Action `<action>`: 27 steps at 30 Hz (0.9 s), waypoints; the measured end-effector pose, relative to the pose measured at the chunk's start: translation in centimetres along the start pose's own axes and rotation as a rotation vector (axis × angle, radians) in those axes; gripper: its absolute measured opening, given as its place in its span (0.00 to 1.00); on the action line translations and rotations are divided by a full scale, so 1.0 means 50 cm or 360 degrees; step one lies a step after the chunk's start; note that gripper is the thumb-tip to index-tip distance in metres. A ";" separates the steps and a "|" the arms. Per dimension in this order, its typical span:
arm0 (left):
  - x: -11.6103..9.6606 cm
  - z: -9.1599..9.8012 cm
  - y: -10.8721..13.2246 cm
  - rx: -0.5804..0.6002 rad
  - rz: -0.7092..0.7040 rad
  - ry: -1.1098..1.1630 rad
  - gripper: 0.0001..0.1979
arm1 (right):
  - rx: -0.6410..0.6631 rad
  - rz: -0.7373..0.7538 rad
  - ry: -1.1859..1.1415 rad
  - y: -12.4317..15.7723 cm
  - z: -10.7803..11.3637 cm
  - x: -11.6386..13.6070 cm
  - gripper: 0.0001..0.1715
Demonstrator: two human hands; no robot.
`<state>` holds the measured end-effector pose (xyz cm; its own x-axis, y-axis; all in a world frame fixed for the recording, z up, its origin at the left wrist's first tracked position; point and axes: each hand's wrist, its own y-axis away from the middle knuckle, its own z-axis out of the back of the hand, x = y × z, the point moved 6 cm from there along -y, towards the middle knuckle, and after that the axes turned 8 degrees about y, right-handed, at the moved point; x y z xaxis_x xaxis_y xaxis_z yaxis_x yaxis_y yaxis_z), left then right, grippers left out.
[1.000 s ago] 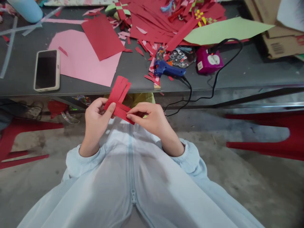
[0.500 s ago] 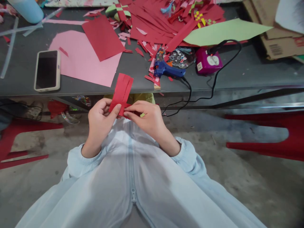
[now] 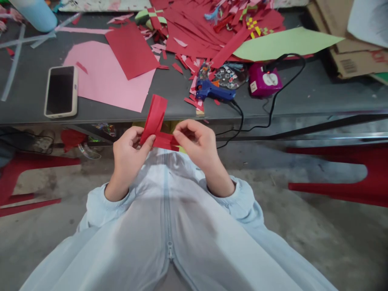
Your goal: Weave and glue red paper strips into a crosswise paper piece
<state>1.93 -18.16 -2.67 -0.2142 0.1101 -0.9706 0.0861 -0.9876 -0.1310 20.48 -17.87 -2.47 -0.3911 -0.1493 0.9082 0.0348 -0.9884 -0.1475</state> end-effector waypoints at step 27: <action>-0.055 0.105 -0.105 -0.0339 -0.1088 -0.0161 0.09 | -0.0116 -0.0040 0.0849 -0.174 0.092 0.016 0.26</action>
<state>-3.06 -13.86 1.74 -0.3759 0.6746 -0.6353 0.0862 -0.6571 -0.7488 24.10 -9.50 1.36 -0.8044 -0.0731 0.5896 -0.0370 -0.9843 -0.1725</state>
